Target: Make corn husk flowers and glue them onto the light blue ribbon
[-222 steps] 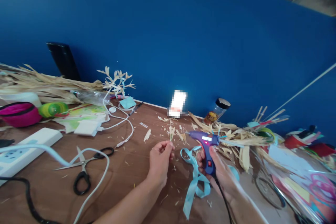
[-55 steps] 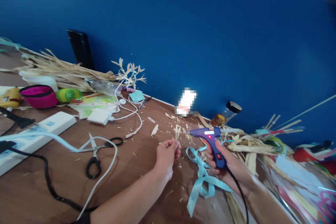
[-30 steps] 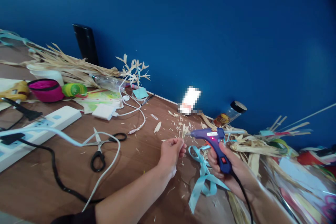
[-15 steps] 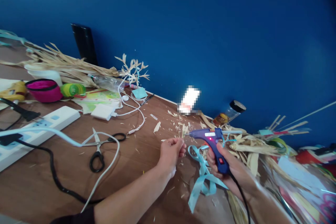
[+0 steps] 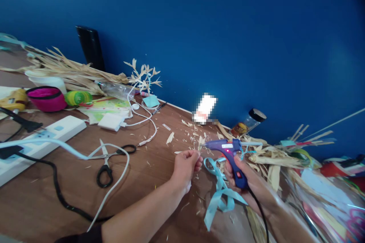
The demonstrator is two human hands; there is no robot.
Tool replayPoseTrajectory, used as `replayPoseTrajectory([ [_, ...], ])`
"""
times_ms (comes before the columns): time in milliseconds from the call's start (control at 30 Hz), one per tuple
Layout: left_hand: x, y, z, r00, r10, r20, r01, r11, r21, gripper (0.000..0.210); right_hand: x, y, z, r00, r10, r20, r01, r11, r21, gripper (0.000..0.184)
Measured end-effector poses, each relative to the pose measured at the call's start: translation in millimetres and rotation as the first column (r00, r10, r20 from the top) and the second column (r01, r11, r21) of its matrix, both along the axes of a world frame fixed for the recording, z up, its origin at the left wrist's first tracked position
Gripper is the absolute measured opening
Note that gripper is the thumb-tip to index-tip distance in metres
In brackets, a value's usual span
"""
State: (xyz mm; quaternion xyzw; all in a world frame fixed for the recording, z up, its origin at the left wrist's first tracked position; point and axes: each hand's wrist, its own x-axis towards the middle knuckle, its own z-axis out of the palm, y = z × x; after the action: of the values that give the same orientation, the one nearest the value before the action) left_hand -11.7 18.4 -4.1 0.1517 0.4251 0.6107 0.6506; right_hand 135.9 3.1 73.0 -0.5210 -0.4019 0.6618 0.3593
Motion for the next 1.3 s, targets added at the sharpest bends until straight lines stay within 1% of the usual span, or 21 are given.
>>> replayPoseTrajectory([
  [200,0.5,0.8,-1.1,1.0,0.01,-0.004,-0.01,1.0,-0.008,0.015,1.1,0.1,-1.1,0.999,-0.001,0.042,0.002,1.0,-0.016,0.041],
  [400,0.4,0.6,-0.3,1.0,0.011,-0.015,-0.011,1.0,-0.01,0.014,1.6,-0.2,-4.8,0.999,-0.008,0.032,0.008,1.0,0.005,0.04],
  [533,0.6,0.9,-1.5,1.0,0.009,-0.022,-0.009,1.0,-0.008,0.016,-0.3,-2.6,-3.9,0.994,-0.049,0.093,0.049,0.999,0.003,0.038],
  [667,0.7,1.2,-2.2,1.0,0.011,-0.025,-0.011,1.0,-0.009,0.014,-3.9,-3.6,1.2,0.99,-0.091,0.104,0.091,0.996,0.006,0.035],
  [833,0.7,0.4,0.8,0.999,0.016,-0.033,-0.016,1.0,-0.005,0.013,-1.7,-1.3,-0.2,0.991,-0.049,0.125,0.05,0.999,-0.004,0.039],
  [1067,1.5,1.1,-0.4,0.998,0.029,-0.047,-0.03,1.0,-0.008,0.015,-1.4,-4.5,-1.9,0.986,-0.067,0.153,0.056,0.996,0.072,0.034],
  [1233,1.6,1.0,-1.3,0.998,0.028,-0.049,-0.028,1.0,-0.01,0.013,-3.0,-4.5,-0.1,0.988,-0.05,0.145,0.046,0.998,0.032,0.038],
  [1300,1.6,0.7,-1.4,0.998,0.033,-0.049,-0.033,0.999,-0.008,0.013,-2.7,-4.3,-0.7,0.988,-0.054,0.143,0.048,0.998,0.047,0.038],
])
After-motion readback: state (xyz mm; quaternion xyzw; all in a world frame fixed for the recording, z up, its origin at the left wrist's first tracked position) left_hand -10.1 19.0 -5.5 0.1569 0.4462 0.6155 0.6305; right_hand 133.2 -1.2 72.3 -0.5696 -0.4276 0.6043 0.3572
